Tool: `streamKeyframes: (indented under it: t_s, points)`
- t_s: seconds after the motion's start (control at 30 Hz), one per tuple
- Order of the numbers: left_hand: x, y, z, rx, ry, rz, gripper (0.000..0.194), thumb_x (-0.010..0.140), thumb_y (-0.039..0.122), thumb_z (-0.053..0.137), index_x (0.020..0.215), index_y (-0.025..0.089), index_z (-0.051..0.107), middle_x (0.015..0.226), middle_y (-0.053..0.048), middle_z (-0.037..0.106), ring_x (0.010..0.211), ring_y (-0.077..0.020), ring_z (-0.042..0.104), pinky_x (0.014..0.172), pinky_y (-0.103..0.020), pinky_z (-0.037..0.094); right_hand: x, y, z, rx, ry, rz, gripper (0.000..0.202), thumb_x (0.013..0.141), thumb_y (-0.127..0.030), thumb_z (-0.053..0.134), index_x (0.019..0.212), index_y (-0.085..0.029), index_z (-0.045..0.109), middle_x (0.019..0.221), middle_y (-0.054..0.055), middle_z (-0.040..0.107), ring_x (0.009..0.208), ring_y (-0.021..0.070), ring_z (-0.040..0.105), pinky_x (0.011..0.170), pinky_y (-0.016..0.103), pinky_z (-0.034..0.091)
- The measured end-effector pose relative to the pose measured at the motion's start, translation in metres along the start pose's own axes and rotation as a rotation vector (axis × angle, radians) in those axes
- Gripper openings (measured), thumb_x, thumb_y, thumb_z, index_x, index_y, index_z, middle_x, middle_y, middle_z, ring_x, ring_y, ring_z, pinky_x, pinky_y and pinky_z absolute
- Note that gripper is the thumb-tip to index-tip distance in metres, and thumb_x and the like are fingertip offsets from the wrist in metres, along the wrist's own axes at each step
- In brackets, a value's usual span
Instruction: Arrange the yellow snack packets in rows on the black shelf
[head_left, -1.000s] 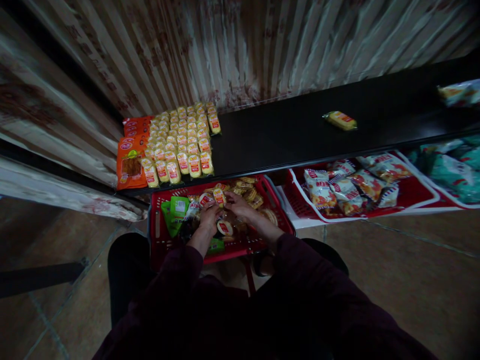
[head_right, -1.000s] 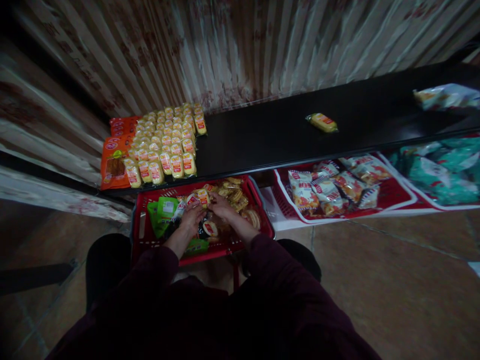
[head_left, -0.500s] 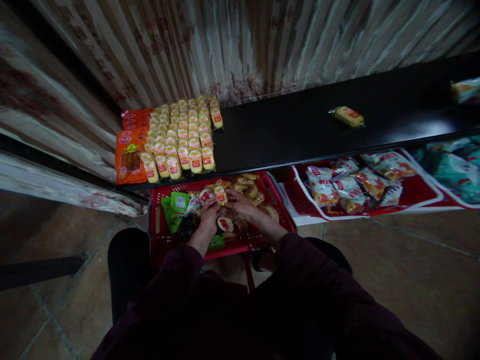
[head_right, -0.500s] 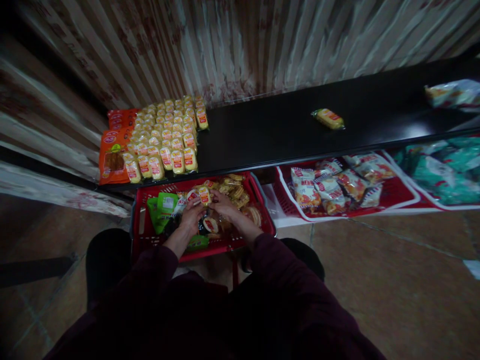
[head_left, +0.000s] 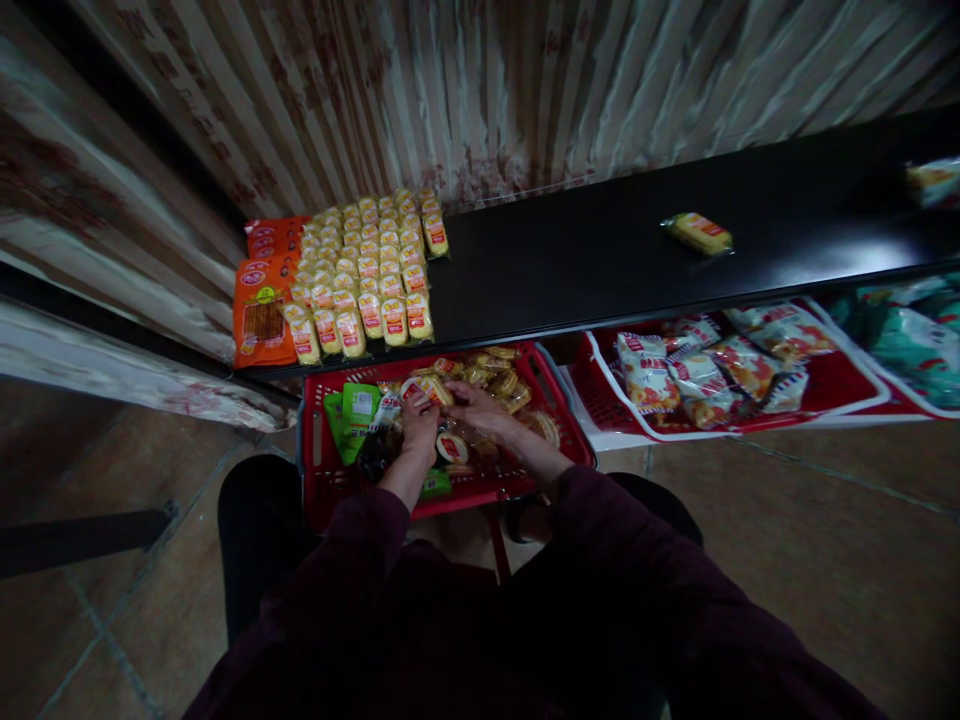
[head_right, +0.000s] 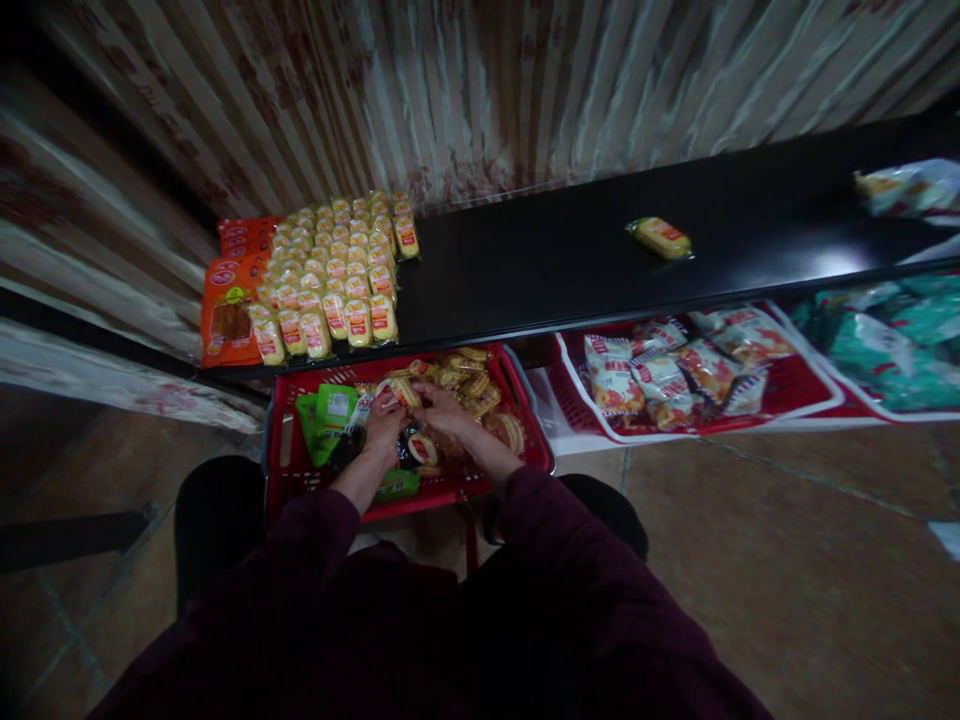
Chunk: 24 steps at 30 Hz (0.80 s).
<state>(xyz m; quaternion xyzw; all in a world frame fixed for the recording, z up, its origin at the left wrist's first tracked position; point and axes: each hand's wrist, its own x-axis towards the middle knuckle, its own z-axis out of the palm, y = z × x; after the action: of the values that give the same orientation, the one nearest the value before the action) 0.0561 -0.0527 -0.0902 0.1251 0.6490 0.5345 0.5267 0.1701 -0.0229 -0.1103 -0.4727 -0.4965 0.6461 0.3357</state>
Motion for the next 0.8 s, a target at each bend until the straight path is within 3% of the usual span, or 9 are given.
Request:
streamKeyframes:
  t_s: [0.17, 0.43, 0.8]
  points:
    - [-0.007, 0.008, -0.002, -0.033, -0.031, -0.09, 0.022, 0.071, 0.011, 0.06, 0.091, 0.019, 0.059, 0.075, 0.0, 0.062, 0.06, -0.0084, 0.057, 0.062, -0.022, 0.045, -0.006, -0.009, -0.003, 0.024, -0.06, -0.014, 0.036, 0.072, -0.018, 0.063, 0.107, -0.021, 0.065, 0.109, 0.003, 0.068, 0.103, 0.0194, 0.061, 0.1, 0.038, 0.043]
    - [-0.014, 0.012, -0.002, -0.094, -0.128, -0.127, 0.024, 0.066, 0.009, 0.065, 0.087, 0.019, 0.061, 0.079, 0.001, 0.064, 0.061, -0.0081, 0.056, 0.06, -0.022, 0.044, -0.004, -0.003, -0.001, 0.047, -0.055, 0.019, 0.035, 0.074, -0.014, 0.057, 0.107, -0.02, 0.067, 0.105, 0.003, 0.069, 0.101, 0.0171, 0.062, 0.1, 0.038, 0.042]
    - [-0.005, 0.013, -0.009, -0.224, -0.068, -0.29, 0.011, 0.071, 0.007, 0.061, 0.075, 0.017, 0.058, 0.071, -0.001, 0.064, 0.064, -0.0127, 0.061, 0.066, -0.027, 0.049, 0.0, -0.003, -0.002, 0.105, -0.016, 0.03, 0.028, 0.074, -0.012, 0.06, 0.1, -0.019, 0.067, 0.097, 0.005, 0.071, 0.097, 0.0172, 0.063, 0.094, 0.035, 0.047]
